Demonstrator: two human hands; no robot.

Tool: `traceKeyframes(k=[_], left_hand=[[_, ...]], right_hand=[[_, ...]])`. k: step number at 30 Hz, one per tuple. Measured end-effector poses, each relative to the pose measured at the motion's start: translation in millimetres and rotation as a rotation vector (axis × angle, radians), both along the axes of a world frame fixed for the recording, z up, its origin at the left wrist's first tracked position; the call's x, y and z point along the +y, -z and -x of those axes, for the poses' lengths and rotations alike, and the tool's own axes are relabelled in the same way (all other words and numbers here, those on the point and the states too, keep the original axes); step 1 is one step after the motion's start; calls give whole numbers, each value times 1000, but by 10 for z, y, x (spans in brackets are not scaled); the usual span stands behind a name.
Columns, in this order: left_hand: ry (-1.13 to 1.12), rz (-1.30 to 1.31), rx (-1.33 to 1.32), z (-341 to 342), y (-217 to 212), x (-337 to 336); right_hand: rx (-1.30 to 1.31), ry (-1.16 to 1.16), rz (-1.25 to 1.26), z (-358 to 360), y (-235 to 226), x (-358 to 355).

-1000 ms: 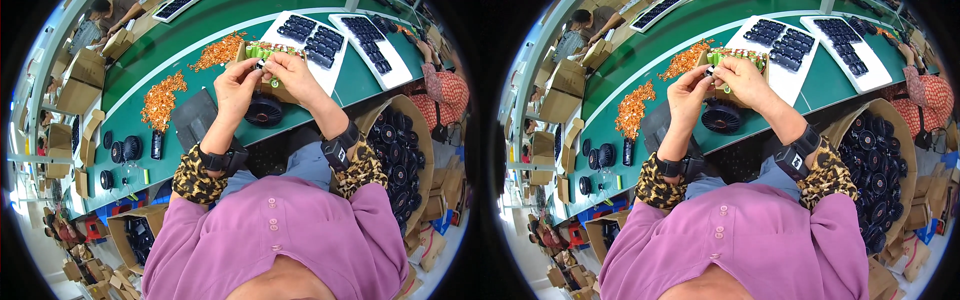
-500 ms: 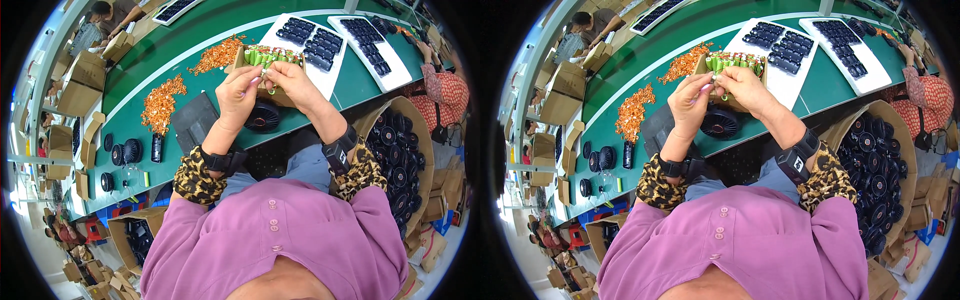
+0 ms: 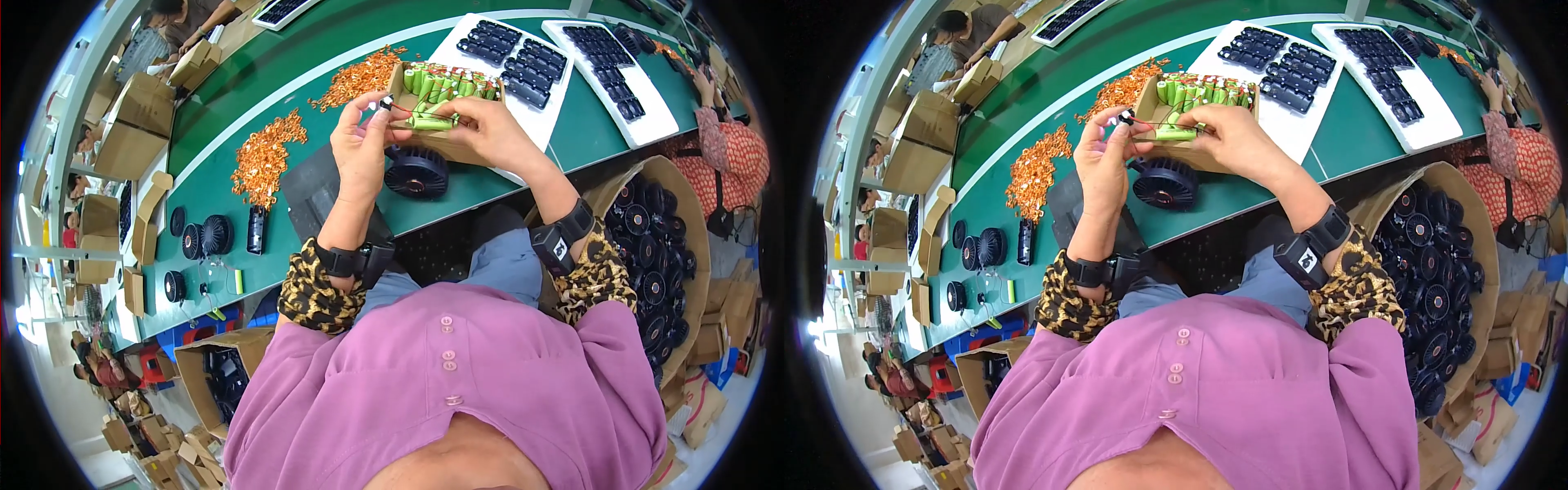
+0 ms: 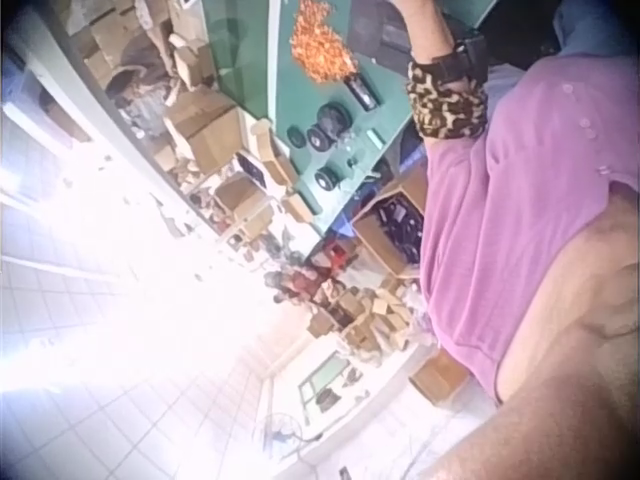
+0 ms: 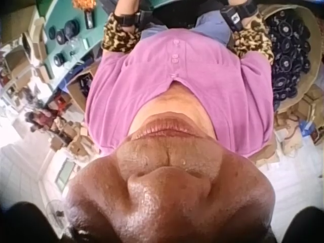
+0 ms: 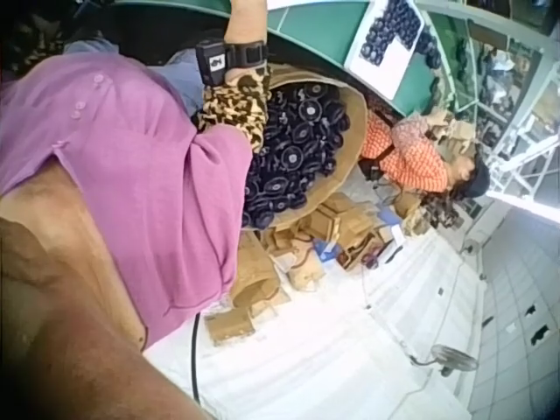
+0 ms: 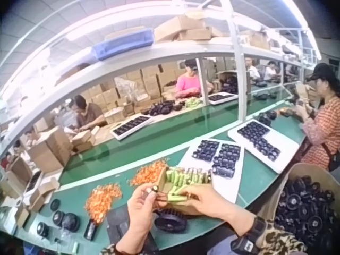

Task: Assembling small handheld fans by connecting batteries and circuit boards to the motor housing at a workbench.

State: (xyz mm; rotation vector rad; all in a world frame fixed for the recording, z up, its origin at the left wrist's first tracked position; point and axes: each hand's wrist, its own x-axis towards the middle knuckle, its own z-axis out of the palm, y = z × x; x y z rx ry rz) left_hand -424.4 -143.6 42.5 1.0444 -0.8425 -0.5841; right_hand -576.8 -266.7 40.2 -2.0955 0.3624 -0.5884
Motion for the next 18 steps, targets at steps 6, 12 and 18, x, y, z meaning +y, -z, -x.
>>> traceKeyframes(k=[6, 12, 18], left_hand=[[105, 5, 35, 18, -12, 12], [81, -35, 11, -35, -48, 29], [61, 25, 39, -97, -175, 16]], right_hand=[[-134, -16, -289, -31, -49, 78], [-179, 92, -258, 61, -96, -36], [-319, 247, -109, 88, -16, -176]])
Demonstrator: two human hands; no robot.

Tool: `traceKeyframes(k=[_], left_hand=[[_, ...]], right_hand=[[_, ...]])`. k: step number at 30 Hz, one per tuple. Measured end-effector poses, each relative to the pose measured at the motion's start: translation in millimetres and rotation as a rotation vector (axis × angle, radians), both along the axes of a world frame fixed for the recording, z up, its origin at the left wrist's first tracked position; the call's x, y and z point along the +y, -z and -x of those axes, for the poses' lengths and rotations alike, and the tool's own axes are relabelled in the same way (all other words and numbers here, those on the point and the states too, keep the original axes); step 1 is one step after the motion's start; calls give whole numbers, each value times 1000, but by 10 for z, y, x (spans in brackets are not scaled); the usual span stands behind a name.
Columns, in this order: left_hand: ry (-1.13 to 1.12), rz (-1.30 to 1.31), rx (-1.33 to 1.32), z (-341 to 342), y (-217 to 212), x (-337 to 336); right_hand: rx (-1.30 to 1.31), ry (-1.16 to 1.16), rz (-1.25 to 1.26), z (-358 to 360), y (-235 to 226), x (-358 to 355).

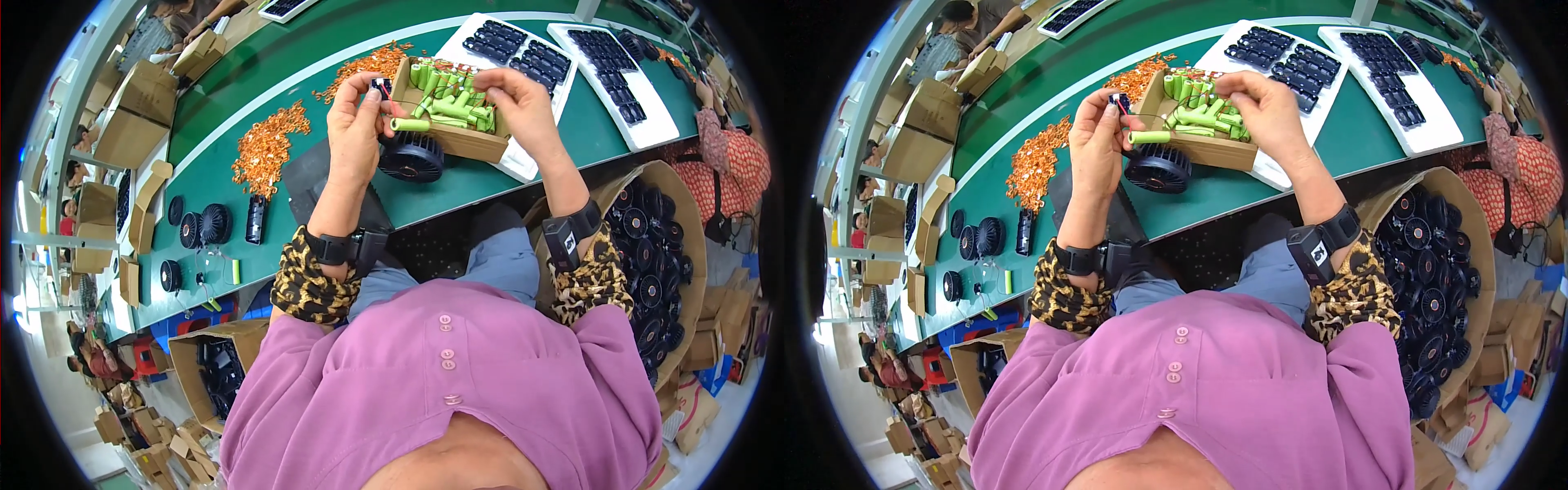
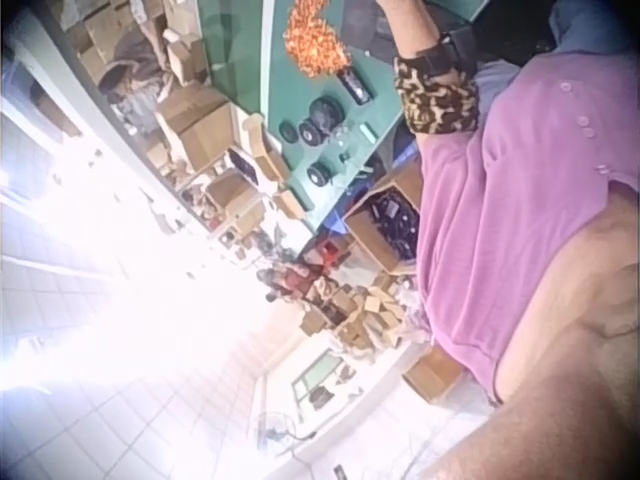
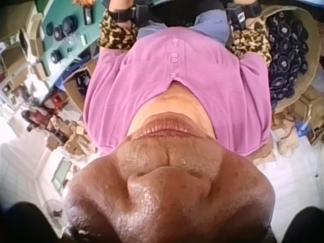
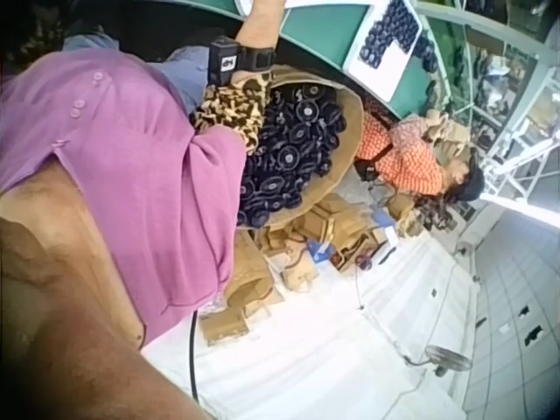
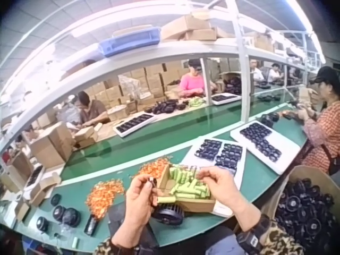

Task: Assembling small handheld fans by connecting batteries and circuit boards to the motor housing at a workbench.

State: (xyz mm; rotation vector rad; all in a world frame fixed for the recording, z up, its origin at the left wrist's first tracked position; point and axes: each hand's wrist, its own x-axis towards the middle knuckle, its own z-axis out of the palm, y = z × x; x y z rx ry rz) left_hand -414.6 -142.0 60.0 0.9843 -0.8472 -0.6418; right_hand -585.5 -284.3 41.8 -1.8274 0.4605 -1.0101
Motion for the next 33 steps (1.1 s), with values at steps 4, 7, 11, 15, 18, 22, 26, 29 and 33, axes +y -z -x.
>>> traceKeyframes(k=[4, 7, 11, 15, 18, 22, 26, 29, 33], left_hand=[[43, -5, 14, -7, 9, 5], [46, 7, 25, -35, -16, 65], [99, 59, 44, -34, -172, 178], [46, 36, 46, -107, -214, 378], [-7, 13, -18, -97, -320, 569], [-210, -82, -164, -109, -673, 1227], [-607, -244, -424, -285, -788, 1889], [-730, -385, -379, -588, -791, 2252], [-760, -310, -259, -1303, -628, 2456]], right_hand=[[106, -141, -25, -110, 65, 162], [166, -28, 115, -128, 60, 187], [165, 356, 939, -48, -47, 196], [190, -200, 480, -338, -159, 560], [210, -182, 591, -374, -95, 547], [198, -163, 602, -302, -85, 573], [222, -177, 564, -348, -110, 635], [236, -170, 544, -353, -113, 651], [251, -141, 494, -380, -104, 654]])
